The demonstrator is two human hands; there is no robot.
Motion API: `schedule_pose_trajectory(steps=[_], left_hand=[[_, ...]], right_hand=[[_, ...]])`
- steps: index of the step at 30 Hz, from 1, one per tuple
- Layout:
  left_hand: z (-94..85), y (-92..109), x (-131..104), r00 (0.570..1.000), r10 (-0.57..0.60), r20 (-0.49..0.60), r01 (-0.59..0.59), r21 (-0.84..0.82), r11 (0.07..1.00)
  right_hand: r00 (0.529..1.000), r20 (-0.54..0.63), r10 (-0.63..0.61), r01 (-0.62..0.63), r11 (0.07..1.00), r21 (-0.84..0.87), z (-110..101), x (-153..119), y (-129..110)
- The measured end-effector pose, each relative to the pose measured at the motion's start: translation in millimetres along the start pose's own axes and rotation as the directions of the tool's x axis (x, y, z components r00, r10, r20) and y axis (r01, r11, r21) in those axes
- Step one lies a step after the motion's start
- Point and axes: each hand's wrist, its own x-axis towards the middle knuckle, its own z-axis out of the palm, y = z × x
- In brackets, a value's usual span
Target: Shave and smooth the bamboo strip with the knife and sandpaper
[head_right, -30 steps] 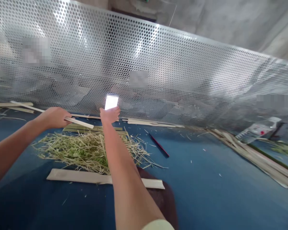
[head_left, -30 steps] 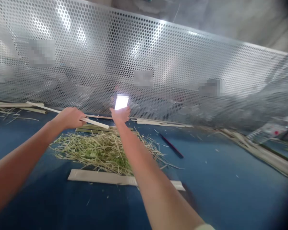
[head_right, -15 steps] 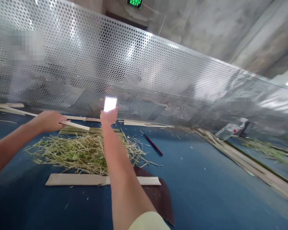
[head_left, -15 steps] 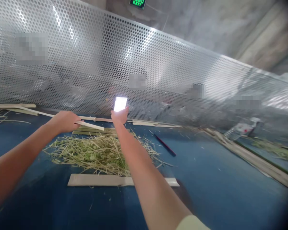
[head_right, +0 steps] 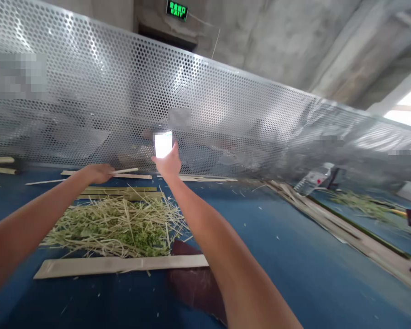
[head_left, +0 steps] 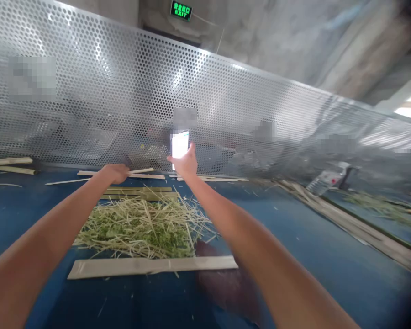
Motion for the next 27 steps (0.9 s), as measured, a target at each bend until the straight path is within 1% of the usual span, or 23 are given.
schedule_pose_trajectory(steps=[2,5,10,12,15,19,22,24,27], left_hand=[[2.9,0,3,1.000,0.026,0.015,-0.027,0.018,0.999],[5.5,-4,0,0.999,0.051,0.018,-0.052,0.045,0.998],[4.1,-8,-2,0.996,0.043,0.078,-0.050,0.084,0.995],[3.7,-6,-2,0.997,0.039,0.071,-0.046,0.094,0.995],[4.8,2,-7,0.998,0.052,0.026,-0.055,0.103,0.993],[6.4,12,-22,0.991,0.133,0.020,-0.134,0.112,0.985],[2.6,16,-32,0.982,0.189,0.011,-0.189,0.121,0.975],[-4.3,17,-34,0.988,0.155,-0.007,-0.153,0.116,0.981],[-18.0,21,-27,0.999,0.001,-0.036,0.003,0.100,0.995]], right_hand=[[1.000,0.007,0.002,-0.002,1.000,0.001,-4,1,7],[1.000,0.009,-0.012,0.012,1.000,-0.002,-7,3,16],[1.000,0.016,-0.025,0.025,1.000,0.010,-11,5,22],[1.000,0.020,-0.019,0.018,1.000,0.023,-12,6,21],[1.000,0.017,-0.018,0.018,0.999,0.033,-12,8,20],[1.000,0.008,-0.020,0.020,0.999,0.044,-12,11,20],[1.000,0.017,-0.026,0.025,0.998,0.061,-12,12,20],[0.999,0.020,-0.031,0.029,0.997,0.068,-13,12,19],[1.000,0.012,-0.021,0.019,0.997,0.080,-12,13,16]])
